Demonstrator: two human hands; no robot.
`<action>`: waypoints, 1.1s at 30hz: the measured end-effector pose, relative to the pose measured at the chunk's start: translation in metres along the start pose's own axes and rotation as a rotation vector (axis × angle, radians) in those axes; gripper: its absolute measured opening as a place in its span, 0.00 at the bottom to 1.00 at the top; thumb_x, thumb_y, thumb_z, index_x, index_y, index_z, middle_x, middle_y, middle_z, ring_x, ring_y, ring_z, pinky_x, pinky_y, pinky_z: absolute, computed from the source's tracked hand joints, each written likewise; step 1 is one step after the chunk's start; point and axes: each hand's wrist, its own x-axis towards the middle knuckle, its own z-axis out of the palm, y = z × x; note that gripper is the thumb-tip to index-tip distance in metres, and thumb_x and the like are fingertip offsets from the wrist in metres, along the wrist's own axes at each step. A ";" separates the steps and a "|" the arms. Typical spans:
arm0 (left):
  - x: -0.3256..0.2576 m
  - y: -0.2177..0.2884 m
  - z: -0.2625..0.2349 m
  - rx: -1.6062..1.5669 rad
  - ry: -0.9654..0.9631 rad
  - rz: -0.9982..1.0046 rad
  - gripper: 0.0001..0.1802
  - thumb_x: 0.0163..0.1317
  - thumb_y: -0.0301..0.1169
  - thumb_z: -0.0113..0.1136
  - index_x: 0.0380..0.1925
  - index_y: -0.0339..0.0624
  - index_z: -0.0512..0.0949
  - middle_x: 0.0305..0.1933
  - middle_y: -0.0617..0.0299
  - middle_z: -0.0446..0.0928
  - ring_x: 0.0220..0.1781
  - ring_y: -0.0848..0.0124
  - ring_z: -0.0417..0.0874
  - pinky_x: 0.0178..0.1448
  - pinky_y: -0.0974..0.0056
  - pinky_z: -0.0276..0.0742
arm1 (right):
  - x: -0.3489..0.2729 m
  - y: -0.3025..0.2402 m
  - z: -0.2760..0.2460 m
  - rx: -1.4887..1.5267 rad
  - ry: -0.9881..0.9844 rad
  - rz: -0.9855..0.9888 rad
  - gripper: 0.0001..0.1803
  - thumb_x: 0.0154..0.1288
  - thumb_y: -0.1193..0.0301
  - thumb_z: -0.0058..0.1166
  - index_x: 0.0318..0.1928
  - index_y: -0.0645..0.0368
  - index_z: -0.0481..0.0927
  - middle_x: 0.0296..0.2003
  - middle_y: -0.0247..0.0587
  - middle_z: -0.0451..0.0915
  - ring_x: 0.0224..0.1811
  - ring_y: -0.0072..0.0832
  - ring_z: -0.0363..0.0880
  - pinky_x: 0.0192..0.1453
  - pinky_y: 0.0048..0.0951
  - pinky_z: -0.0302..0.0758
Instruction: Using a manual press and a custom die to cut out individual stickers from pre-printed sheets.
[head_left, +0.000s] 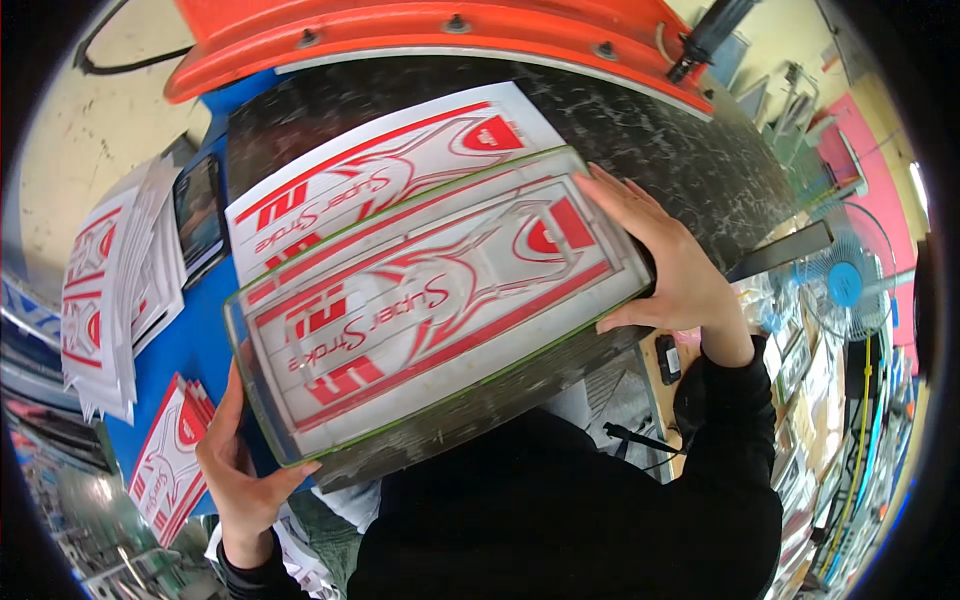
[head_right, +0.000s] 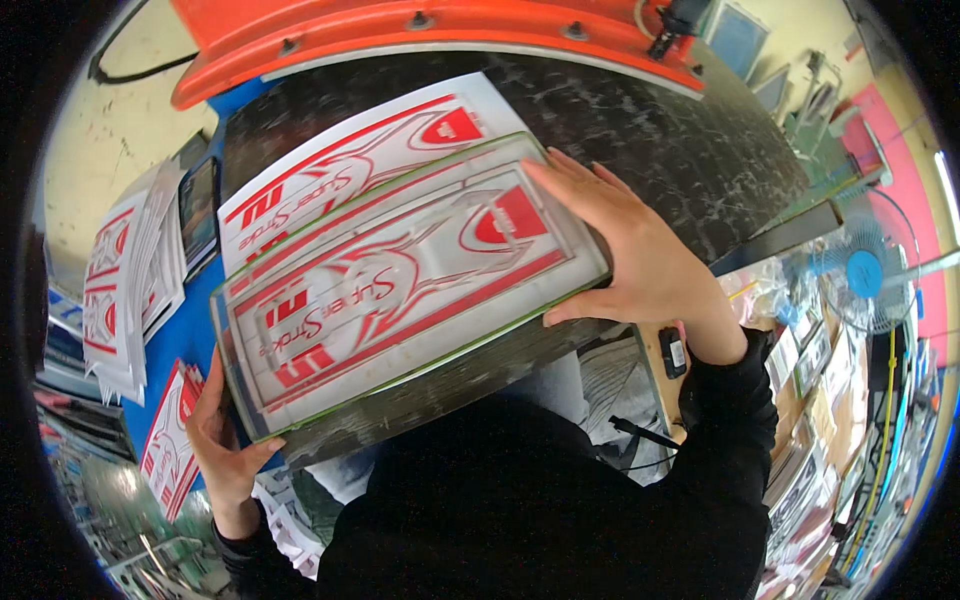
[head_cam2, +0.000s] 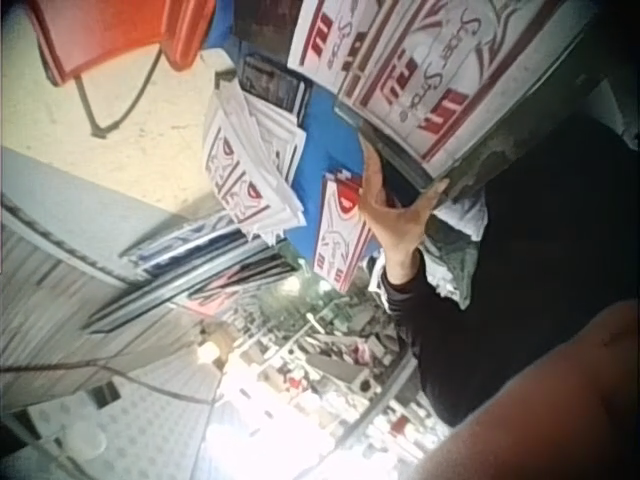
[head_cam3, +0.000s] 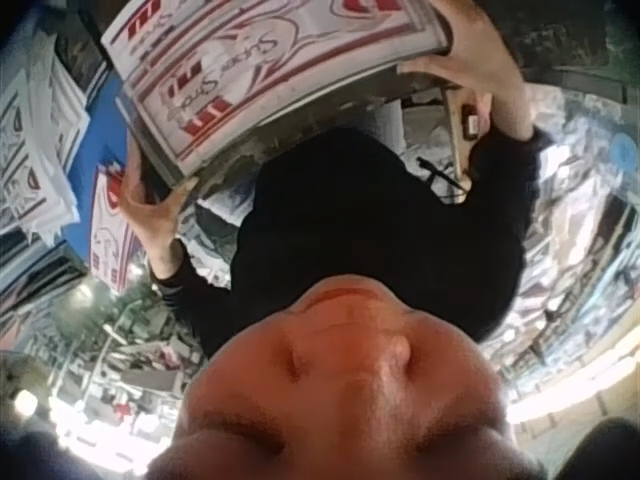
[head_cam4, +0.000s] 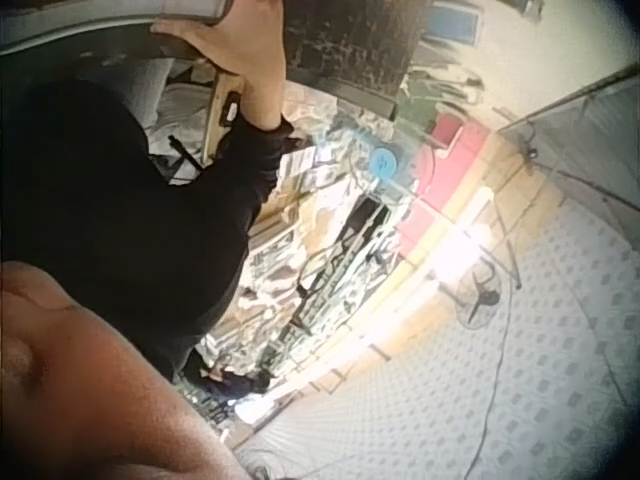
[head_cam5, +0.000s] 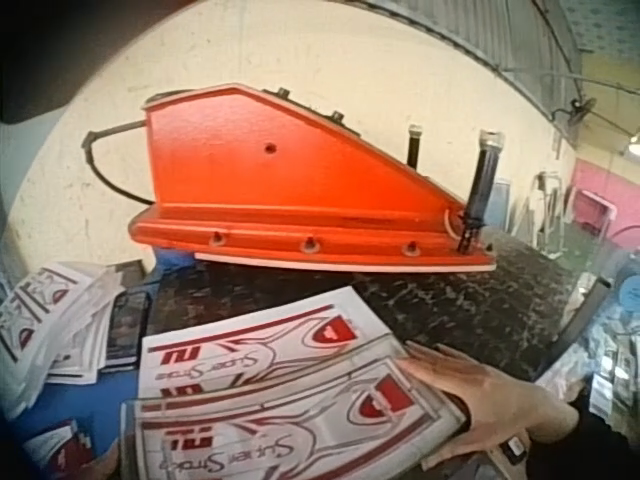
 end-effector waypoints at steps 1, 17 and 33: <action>0.001 0.001 0.003 -0.029 0.023 -0.020 0.64 0.40 0.36 0.87 0.72 0.22 0.57 0.73 0.37 0.66 0.74 0.54 0.70 0.78 0.53 0.60 | -0.002 0.001 0.000 -0.008 0.008 0.015 0.65 0.42 0.48 0.79 0.78 0.51 0.57 0.76 0.53 0.61 0.81 0.50 0.52 0.82 0.59 0.46; -0.003 0.006 0.006 -0.057 0.083 -0.110 0.64 0.40 0.39 0.87 0.72 0.22 0.58 0.72 0.36 0.68 0.71 0.53 0.74 0.74 0.50 0.68 | 0.000 0.013 0.001 0.023 -0.022 -0.038 0.64 0.45 0.43 0.77 0.79 0.45 0.55 0.76 0.59 0.56 0.80 0.53 0.52 0.80 0.66 0.46; -0.006 0.002 0.008 -0.036 0.130 -0.100 0.66 0.39 0.40 0.87 0.73 0.22 0.56 0.70 0.34 0.68 0.70 0.52 0.75 0.73 0.48 0.71 | 0.001 0.013 0.002 -0.020 -0.038 -0.057 0.66 0.46 0.42 0.75 0.80 0.46 0.52 0.77 0.60 0.53 0.80 0.53 0.52 0.79 0.66 0.46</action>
